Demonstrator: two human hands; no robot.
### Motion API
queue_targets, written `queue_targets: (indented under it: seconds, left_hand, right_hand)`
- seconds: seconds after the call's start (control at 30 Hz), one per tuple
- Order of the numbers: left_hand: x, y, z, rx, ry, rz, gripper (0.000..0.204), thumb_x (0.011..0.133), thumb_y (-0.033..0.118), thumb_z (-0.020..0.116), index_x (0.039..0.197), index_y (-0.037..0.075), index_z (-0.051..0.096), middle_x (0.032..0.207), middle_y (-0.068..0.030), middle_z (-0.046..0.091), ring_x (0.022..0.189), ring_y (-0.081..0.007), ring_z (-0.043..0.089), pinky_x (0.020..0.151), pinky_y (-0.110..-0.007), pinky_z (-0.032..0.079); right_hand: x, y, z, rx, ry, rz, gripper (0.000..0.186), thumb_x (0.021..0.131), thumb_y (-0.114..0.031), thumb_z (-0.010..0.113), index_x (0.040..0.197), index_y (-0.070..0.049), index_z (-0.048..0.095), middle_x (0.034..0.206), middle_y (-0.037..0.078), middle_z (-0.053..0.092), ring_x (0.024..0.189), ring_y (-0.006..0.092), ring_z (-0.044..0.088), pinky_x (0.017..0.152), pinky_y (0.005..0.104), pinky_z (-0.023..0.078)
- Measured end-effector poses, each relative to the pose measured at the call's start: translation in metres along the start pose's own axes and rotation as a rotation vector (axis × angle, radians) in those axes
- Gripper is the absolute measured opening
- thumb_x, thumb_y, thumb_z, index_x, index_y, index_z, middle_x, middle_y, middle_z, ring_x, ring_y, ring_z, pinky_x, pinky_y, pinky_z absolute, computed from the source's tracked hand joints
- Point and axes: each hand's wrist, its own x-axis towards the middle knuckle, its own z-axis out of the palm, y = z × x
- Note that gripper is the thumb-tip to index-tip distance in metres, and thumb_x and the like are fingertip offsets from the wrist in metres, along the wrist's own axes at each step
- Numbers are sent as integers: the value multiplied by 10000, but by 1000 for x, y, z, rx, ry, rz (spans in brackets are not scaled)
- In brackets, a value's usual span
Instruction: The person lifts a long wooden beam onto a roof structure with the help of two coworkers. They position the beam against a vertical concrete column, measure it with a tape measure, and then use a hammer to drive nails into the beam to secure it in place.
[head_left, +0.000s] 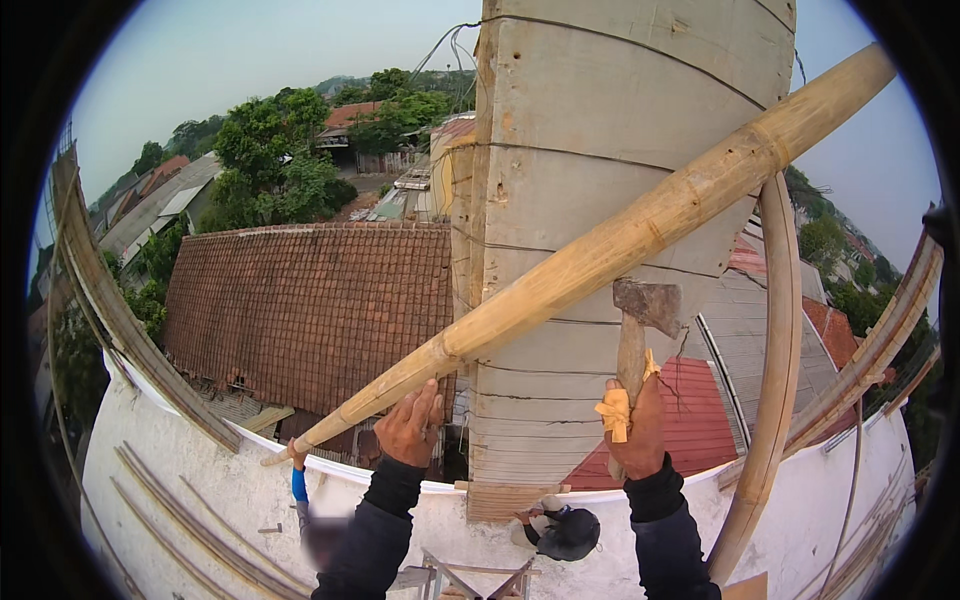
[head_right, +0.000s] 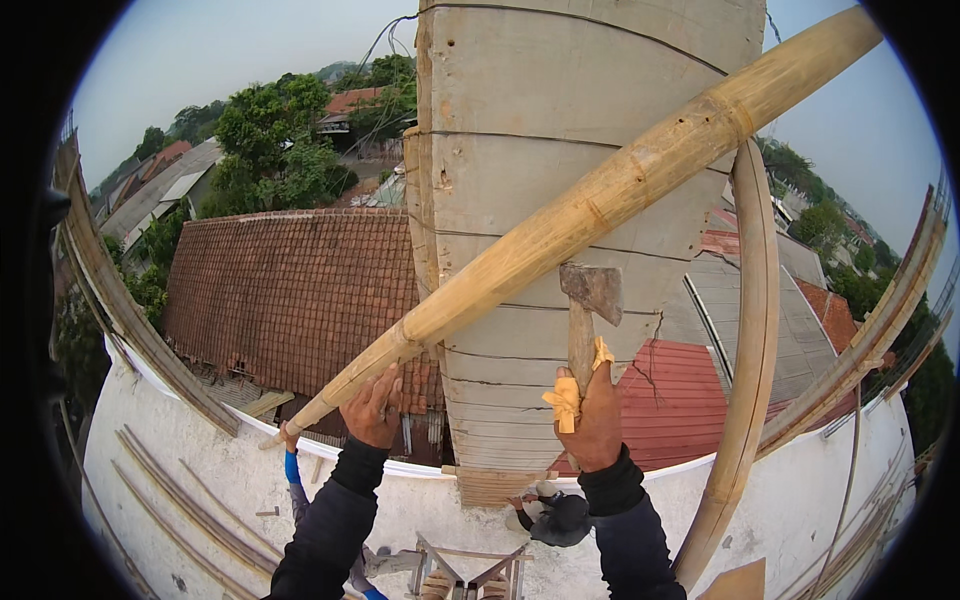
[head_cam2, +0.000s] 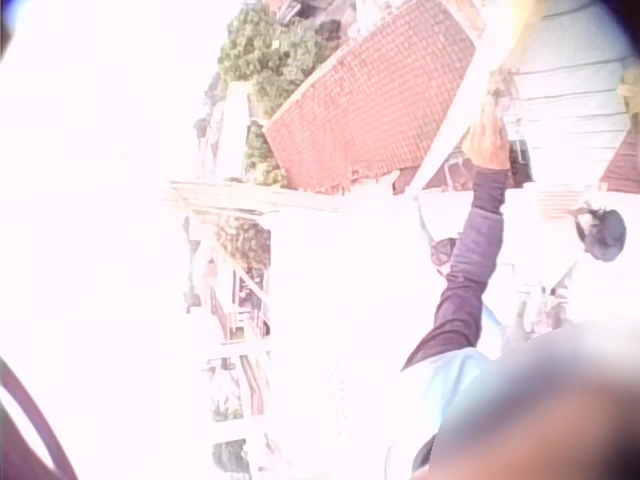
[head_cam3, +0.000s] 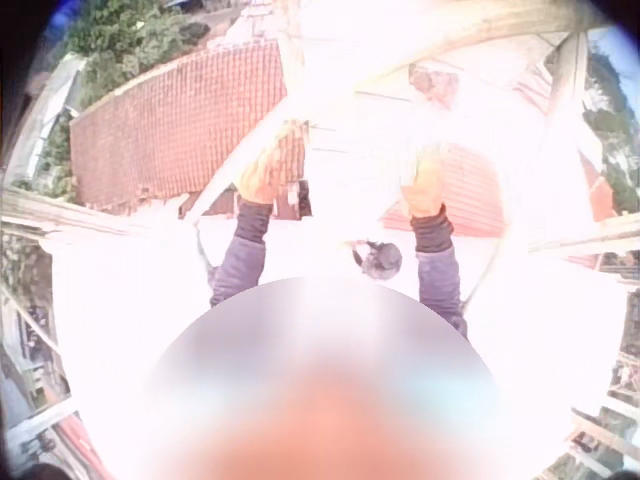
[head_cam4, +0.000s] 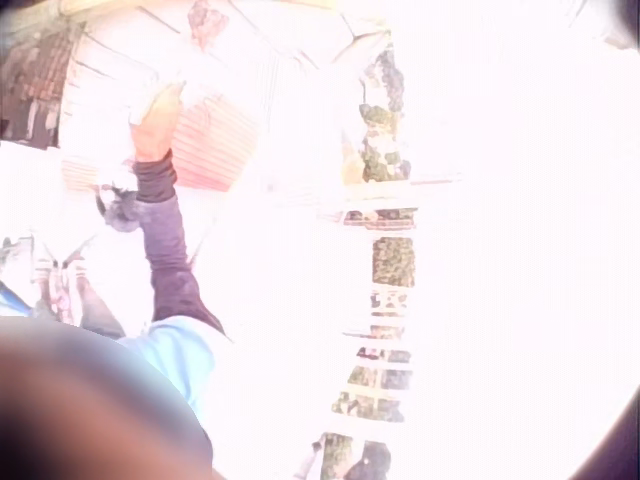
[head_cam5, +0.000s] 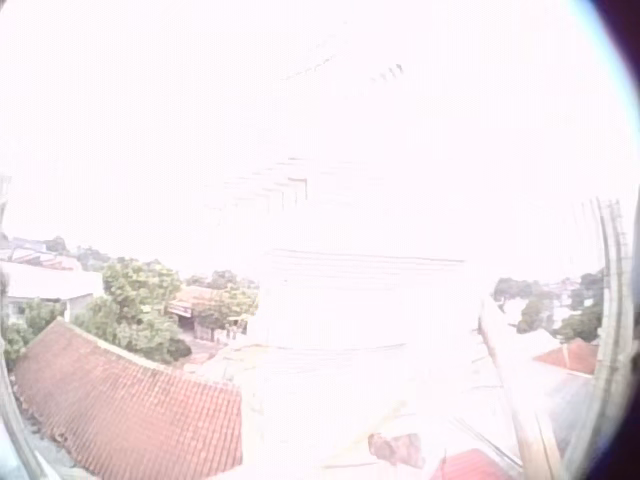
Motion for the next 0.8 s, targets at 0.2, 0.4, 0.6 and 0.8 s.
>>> queue_targets:
  seconds: [0.2, 0.4, 0.6, 0.8]
  left_hand:
    - [11, -13, -5, -8, 68, -76, 308, 887, 117, 773, 1193, 103, 735, 942, -115, 758, 786, -266, 754, 665, -361, 598]
    - [13, -8, -7, -75, 152, -97, 247, 913, 119, 746, 1158, 88, 743, 951, -118, 767, 817, -281, 758, 685, -370, 599]
    - [10, -10, -6, -141, 164, -191, 191, 951, 104, 706, 1127, 41, 743, 1003, -137, 774, 863, -289, 762, 761, -376, 590]
    - [12, -8, 5, -157, 215, -158, 172, 944, 143, 719, 1097, 68, 743, 965, -116, 776, 847, -279, 763, 720, -355, 599]
  right_hand:
    - [19, -18, 8, 142, -53, 150, 274, 1014, -150, 631, 1158, 20, 471, 740, 48, 563, 587, 111, 532, 494, 284, 448]
    - [25, -33, -11, 139, -129, 167, 293, 1005, -133, 639, 1170, 45, 475, 750, 93, 600, 620, 151, 561, 556, 322, 481]
    - [34, -30, -7, 13, -104, -89, 289, 1044, -176, 595, 1250, -20, 467, 726, -13, 536, 532, 55, 526, 409, 233, 430]
    - [36, -21, -18, 42, -124, 108, 327, 1022, -183, 623, 1195, 46, 467, 728, 75, 589, 581, 141, 575, 515, 309, 476]
